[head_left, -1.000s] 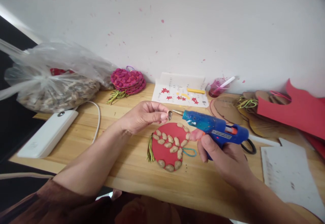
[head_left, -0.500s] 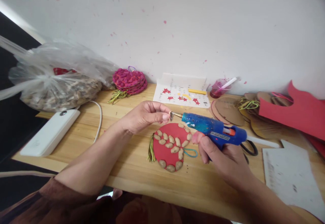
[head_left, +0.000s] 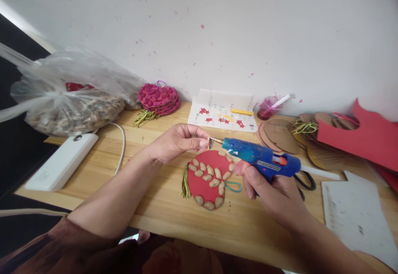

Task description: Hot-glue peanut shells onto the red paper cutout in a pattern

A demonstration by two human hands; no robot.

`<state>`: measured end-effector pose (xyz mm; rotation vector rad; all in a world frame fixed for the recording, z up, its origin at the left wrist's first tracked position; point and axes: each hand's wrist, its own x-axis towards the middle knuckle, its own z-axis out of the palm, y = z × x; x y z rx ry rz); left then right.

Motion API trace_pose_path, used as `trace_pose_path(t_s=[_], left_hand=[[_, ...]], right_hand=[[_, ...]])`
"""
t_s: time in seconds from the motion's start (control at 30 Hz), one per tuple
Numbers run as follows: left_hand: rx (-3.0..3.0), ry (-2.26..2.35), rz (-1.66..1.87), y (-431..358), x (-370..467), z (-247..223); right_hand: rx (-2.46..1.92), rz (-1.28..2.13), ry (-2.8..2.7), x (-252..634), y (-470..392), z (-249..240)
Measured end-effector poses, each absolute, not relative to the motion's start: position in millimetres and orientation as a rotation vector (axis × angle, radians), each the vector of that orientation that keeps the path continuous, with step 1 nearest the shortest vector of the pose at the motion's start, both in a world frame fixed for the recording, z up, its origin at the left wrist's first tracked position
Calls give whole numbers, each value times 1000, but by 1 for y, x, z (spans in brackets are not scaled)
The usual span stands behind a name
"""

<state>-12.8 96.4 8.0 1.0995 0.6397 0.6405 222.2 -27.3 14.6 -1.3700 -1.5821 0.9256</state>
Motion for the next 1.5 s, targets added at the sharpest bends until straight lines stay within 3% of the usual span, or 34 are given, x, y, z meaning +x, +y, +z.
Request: trace_pose_path(t_s=[1.5], left_hand=[[1051,618,663,96,-13,10]], right_hand=[[-1388,832,-1599,220,-25,21]])
